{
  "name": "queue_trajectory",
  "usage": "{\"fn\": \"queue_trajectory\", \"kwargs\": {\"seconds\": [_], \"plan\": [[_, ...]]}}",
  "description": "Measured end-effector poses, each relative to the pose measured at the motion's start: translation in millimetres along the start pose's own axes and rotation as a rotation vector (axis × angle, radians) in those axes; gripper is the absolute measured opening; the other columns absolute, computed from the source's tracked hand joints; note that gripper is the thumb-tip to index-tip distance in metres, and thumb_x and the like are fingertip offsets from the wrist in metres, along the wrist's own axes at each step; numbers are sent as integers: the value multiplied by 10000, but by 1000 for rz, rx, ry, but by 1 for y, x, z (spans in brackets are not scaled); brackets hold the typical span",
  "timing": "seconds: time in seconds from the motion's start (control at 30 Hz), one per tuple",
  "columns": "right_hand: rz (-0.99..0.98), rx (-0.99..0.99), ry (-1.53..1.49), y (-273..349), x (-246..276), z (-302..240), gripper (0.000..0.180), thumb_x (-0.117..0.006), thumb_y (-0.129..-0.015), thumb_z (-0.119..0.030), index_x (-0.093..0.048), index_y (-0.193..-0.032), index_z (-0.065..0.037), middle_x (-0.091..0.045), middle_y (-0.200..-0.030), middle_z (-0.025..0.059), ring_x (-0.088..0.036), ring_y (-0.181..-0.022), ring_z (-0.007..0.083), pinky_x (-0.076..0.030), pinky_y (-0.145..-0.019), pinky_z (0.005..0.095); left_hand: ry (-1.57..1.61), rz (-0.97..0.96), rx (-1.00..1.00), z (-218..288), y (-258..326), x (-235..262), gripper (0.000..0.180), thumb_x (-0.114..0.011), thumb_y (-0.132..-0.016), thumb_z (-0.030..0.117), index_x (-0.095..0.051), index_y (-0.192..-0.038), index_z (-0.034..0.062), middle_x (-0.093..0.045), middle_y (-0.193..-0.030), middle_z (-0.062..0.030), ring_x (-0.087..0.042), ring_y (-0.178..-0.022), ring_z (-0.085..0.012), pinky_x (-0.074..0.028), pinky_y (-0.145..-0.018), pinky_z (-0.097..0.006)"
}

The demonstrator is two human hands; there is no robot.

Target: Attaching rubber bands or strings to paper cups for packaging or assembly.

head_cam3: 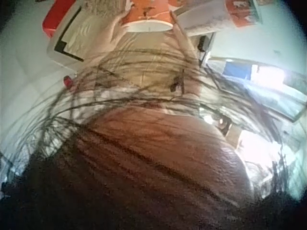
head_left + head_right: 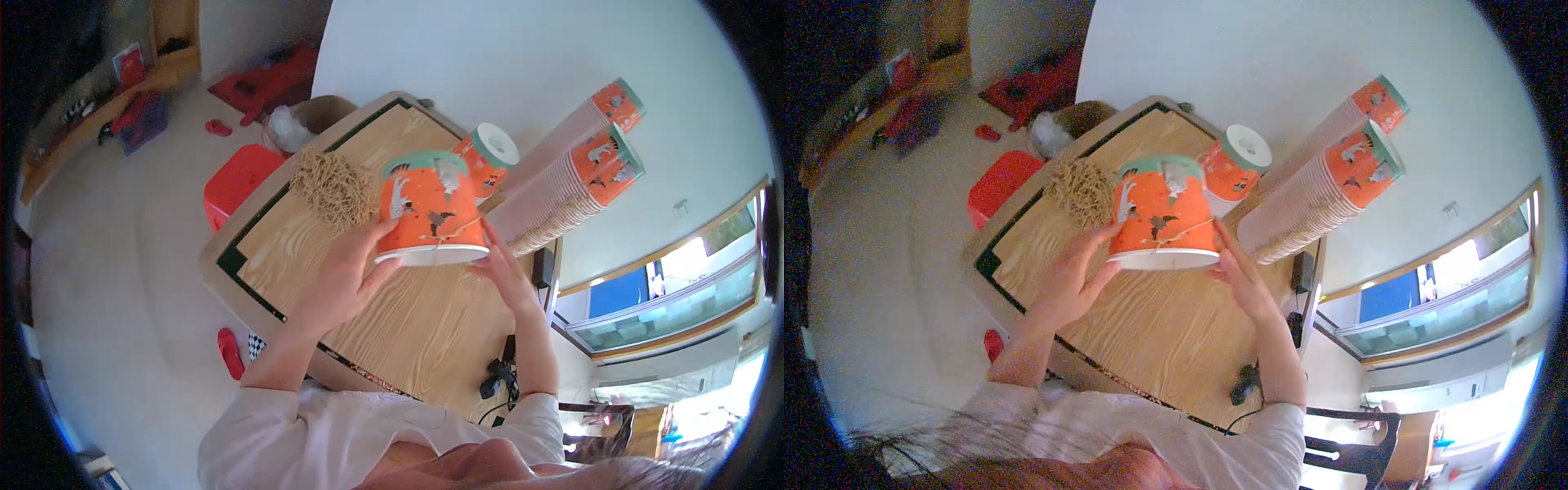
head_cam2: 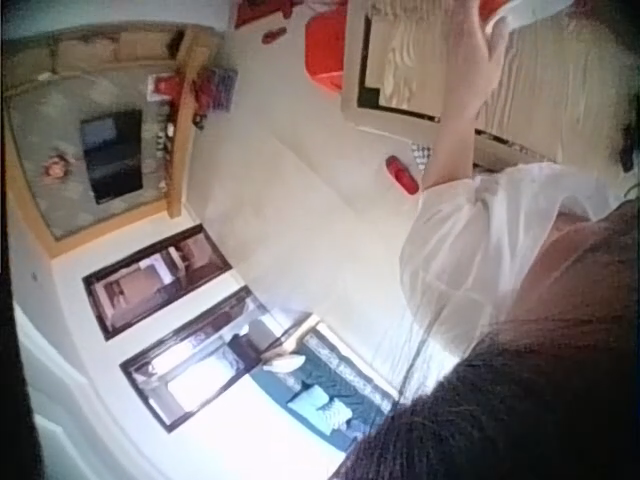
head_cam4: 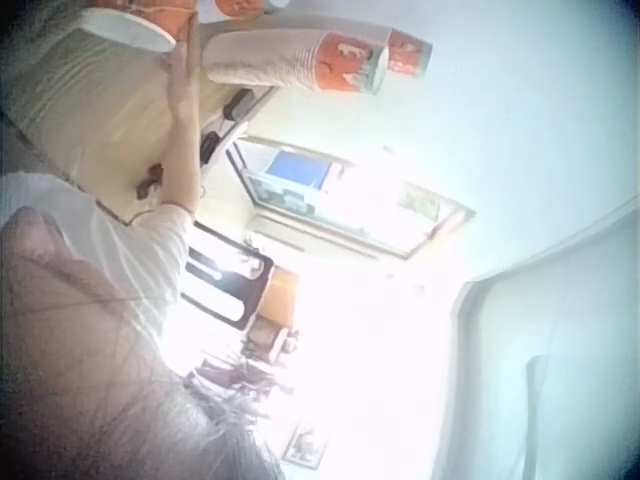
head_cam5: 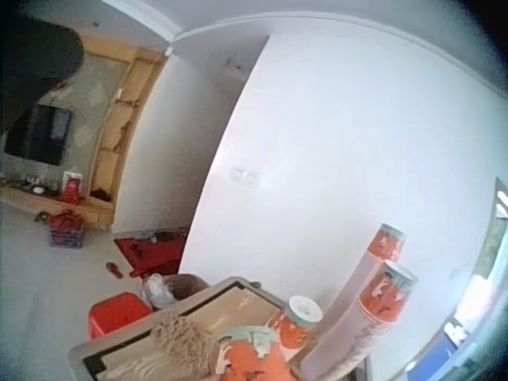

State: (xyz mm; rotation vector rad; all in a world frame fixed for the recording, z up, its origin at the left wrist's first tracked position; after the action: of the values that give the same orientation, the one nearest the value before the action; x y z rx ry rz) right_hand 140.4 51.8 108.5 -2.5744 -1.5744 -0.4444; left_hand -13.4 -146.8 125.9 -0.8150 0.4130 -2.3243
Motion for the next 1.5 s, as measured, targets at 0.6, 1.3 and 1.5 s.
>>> {"fn": "queue_trajectory", "kwargs": {"seconds": [0.6, 1.3, 1.5], "plan": [[735, 677, 553, 35, 337, -187, 604, -469, -972, -195, -177, -1495, -114, -181, -1551, 66, -199, -1414, 239, -195, -1148, 398, 447, -32, -540, 206, -358, -201, 613, -559, -888, 366, -388, -1372, 30, -579, -1175, -227, -543, -1104, -370, -425, -949, -421], [1103, 659, 780, 55, 268, -54, 222, -529, -866, 41, -604, -1068, -12, -621, -1041, 94, -588, -986, 199, -452, -872, 308, 14, -78, -203, -63, -192, -260, 353, -607, -850, 200, -561, -1156, 29, -540, -1192, -181, -494, -1149, -325, -389, -974, -435], [646, 709, 1003, -96, 147, -46, 274, -609, -826, -57, -588, -1100, -47, -558, -1159, 162, -535, -1077, 338, -432, -931, 399, -398, -56, -295, -123, -134, -285, 361, -544, -851, 132, -545, -1192, 13, -463, -1322, -173, -418, -1254, -319, -365, -1022, -460]]}}
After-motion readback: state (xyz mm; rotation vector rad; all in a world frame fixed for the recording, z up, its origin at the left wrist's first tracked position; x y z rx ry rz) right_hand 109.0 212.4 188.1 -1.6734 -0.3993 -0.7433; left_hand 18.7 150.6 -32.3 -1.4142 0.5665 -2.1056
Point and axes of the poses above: each hand's wrist, its own y-axis away from the middle knuckle, its own x-axis out of the back of the hand, z = x × y, the point moved 9 cm from there along -y, towards the middle knuckle
